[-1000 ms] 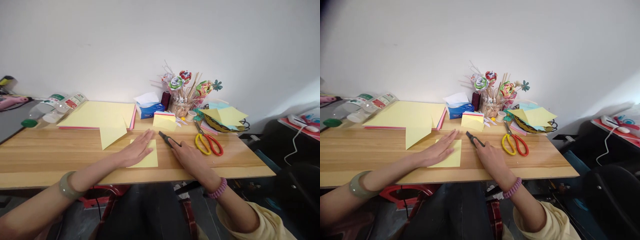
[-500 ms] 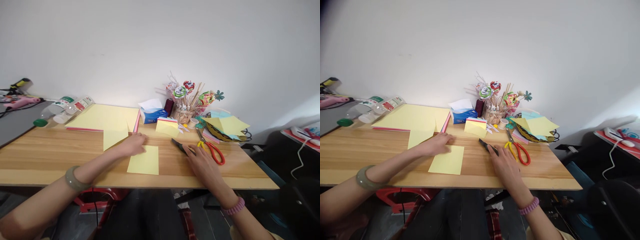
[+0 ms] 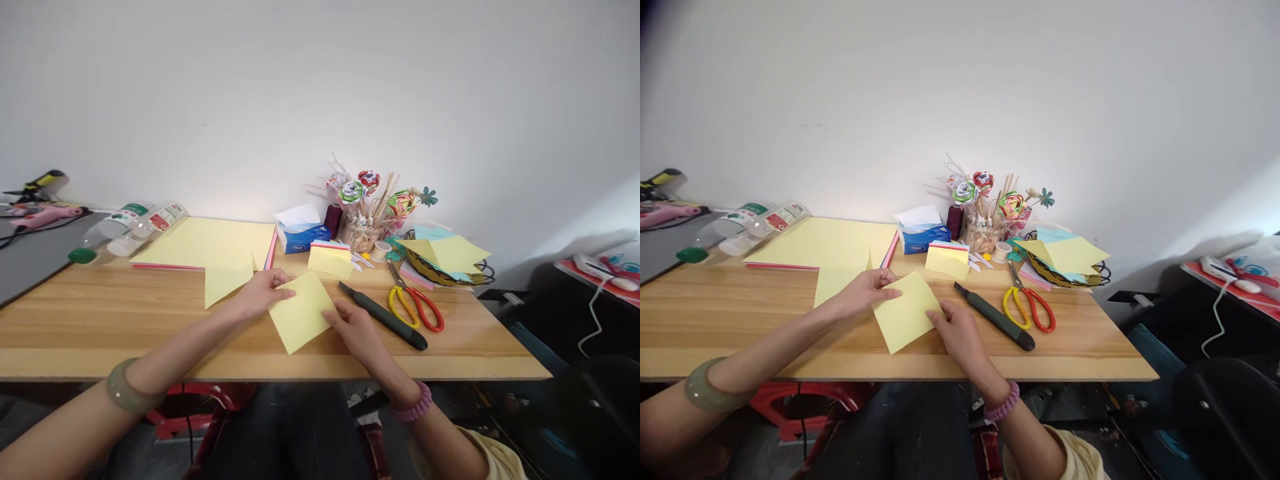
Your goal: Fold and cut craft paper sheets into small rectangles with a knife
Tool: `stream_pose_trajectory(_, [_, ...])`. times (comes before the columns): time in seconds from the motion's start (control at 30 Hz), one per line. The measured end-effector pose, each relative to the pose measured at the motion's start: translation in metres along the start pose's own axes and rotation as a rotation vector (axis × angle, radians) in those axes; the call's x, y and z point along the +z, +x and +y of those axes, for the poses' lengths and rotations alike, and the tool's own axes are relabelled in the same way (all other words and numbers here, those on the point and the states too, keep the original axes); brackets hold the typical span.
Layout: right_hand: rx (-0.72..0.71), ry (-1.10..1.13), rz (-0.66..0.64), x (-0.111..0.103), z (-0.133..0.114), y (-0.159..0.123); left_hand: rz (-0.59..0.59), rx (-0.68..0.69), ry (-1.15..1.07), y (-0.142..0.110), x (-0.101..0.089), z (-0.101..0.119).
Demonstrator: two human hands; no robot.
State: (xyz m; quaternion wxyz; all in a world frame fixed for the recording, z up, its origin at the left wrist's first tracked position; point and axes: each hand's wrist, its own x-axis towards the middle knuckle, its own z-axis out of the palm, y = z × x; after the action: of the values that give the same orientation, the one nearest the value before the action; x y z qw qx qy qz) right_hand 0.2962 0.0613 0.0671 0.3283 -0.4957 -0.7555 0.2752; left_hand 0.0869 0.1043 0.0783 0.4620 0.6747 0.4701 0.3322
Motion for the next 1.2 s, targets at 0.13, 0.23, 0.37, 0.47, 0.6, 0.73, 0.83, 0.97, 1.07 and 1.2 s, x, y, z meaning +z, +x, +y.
stream_pose_trajectory(0.13, [-0.003, 0.037, 0.095, -0.01, -0.006, 0.002, -0.015, 0.008, -0.173, -0.01, 0.001, 0.003])
stream_pose_trajectory(0.23, [-0.053, 0.015, 0.171, -0.017, -0.016, 0.0, 0.011, 0.039, -0.225, -0.019, 0.003, 0.012])
stream_pose_trajectory(0.37, [-0.145, -0.001, 0.224, -0.017, -0.026, -0.002, 0.079, 0.07, -0.312, -0.027, 0.008, 0.016])
stream_pose_trajectory(0.47, [-0.153, 0.048, 0.259, -0.007, -0.019, -0.003, 0.079, 0.059, -0.415, -0.028, 0.016, 0.009])
stream_pose_trajectory(0.6, [-0.103, 0.156, 0.282, 0.015, -0.001, -0.005, 0.106, 0.042, -0.458, -0.027, 0.027, -0.002])
stream_pose_trajectory(0.73, [-0.083, 0.202, 0.253, 0.03, 0.002, -0.008, 0.127, 0.066, -0.459, -0.029, 0.035, -0.006])
stream_pose_trajectory(0.83, [-0.09, 0.176, 0.268, 0.031, -0.002, -0.01, 0.134, 0.094, -0.411, -0.031, 0.035, -0.005])
stream_pose_trajectory(0.97, [-0.17, 0.084, 0.283, 0.022, -0.002, -0.018, 0.161, 0.174, -0.296, -0.038, 0.028, -0.006])
stream_pose_trajectory(1.07, [-0.27, -0.011, 0.221, 0.015, 0.003, -0.03, 0.144, 0.346, -0.093, -0.048, 0.022, -0.011])
stream_pose_trajectory(1.2, [-0.366, -0.139, 0.09, 0.01, 0.007, -0.046, 0.091, 0.586, 0.309, -0.064, 0.021, -0.022])
